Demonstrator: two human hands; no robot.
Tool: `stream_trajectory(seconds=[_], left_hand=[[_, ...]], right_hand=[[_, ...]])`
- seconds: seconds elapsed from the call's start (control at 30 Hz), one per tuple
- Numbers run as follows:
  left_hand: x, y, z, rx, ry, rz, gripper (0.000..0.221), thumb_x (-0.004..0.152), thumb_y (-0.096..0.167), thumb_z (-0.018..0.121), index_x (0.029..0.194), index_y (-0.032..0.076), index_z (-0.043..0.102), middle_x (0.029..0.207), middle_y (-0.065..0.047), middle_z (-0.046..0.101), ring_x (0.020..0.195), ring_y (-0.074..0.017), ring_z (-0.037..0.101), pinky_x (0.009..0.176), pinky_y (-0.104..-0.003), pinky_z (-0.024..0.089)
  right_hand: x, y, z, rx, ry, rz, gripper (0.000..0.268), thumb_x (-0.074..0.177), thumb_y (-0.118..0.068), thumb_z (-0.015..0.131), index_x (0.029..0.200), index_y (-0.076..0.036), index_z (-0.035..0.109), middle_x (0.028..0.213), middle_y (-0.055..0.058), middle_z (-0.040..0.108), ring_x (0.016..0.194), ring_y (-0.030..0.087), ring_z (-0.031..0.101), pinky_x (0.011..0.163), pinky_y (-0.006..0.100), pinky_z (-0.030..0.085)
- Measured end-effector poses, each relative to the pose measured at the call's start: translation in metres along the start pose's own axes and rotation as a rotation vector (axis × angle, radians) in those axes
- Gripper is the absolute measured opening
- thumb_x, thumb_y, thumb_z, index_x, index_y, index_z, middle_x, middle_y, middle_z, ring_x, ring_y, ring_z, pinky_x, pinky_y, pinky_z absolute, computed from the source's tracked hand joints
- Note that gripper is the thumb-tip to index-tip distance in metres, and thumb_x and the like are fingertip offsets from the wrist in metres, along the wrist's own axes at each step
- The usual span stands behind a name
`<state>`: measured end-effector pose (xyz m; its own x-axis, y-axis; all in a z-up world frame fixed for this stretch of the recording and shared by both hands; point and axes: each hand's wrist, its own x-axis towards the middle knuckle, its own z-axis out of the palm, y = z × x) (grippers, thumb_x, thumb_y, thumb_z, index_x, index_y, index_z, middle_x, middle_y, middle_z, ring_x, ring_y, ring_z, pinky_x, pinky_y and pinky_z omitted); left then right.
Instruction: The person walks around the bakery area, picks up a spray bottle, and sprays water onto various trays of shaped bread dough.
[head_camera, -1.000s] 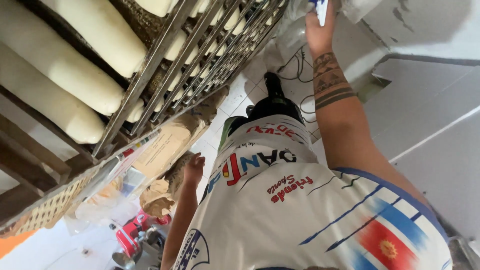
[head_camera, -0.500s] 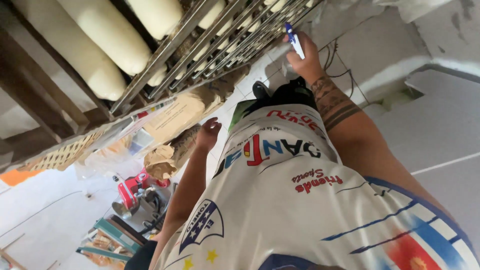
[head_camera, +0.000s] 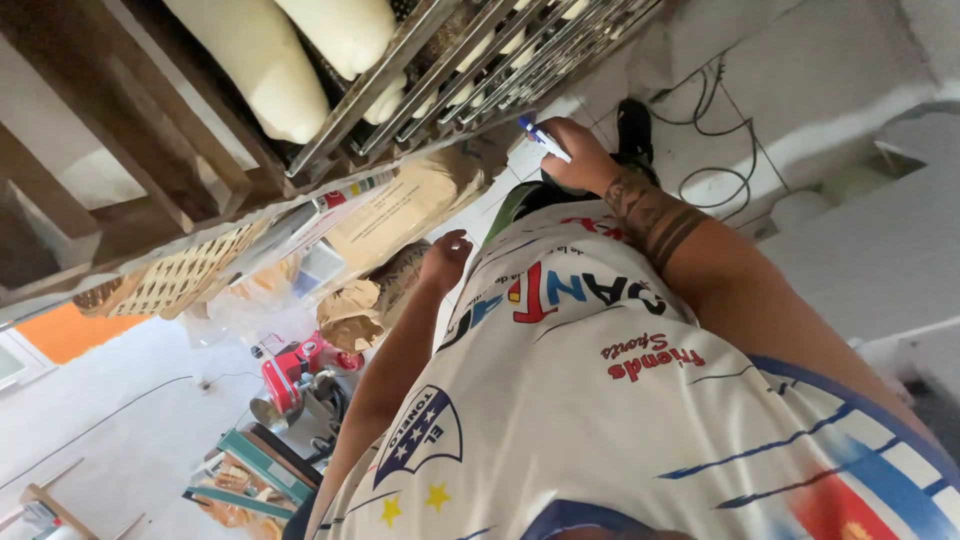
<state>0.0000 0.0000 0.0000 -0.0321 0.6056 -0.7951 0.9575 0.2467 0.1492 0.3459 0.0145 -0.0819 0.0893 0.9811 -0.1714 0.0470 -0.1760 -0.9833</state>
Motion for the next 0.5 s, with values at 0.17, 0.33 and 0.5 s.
stream_trajectory(seconds=[0.17,0.33,0.5], left_hand=[[-0.001,0.038,-0.035,-0.129,0.233,0.457,0.028,0.095,0.022,0.066,0.121,0.013,0.074,0.109,-0.012,0.076,0.096,-0.0344,0.075,0.084,-0.049,0.061],[0.064,0.068,-0.033,0.318,0.482,1.193,0.023,0.090,0.029,0.066,0.110,0.022,0.074,0.090,0.002,0.072,0.088,-0.0222,0.074,0.080,-0.037,0.060],[0.139,0.078,-0.030,0.681,0.336,1.476,0.024,0.088,0.033,0.066,0.105,0.018,0.075,0.090,-0.005,0.071,0.094,-0.0274,0.073,0.086,-0.043,0.057]], right_hand=[[-0.004,0.023,0.044,-0.046,-0.010,-0.207,0.024,0.095,-0.019,0.064,0.105,0.002,0.062,0.083,0.026,0.057,0.083,0.040,0.063,0.071,0.047,0.048],[-0.010,0.023,0.070,-0.037,0.045,-0.280,0.031,0.096,-0.021,0.065,0.118,0.000,0.061,0.102,0.025,0.063,0.098,0.046,0.062,0.082,0.054,0.051],[-0.004,0.052,0.091,-0.105,0.227,-0.358,0.037,0.092,-0.022,0.071,0.123,-0.003,0.064,0.103,0.020,0.065,0.098,0.041,0.065,0.083,0.052,0.054]])
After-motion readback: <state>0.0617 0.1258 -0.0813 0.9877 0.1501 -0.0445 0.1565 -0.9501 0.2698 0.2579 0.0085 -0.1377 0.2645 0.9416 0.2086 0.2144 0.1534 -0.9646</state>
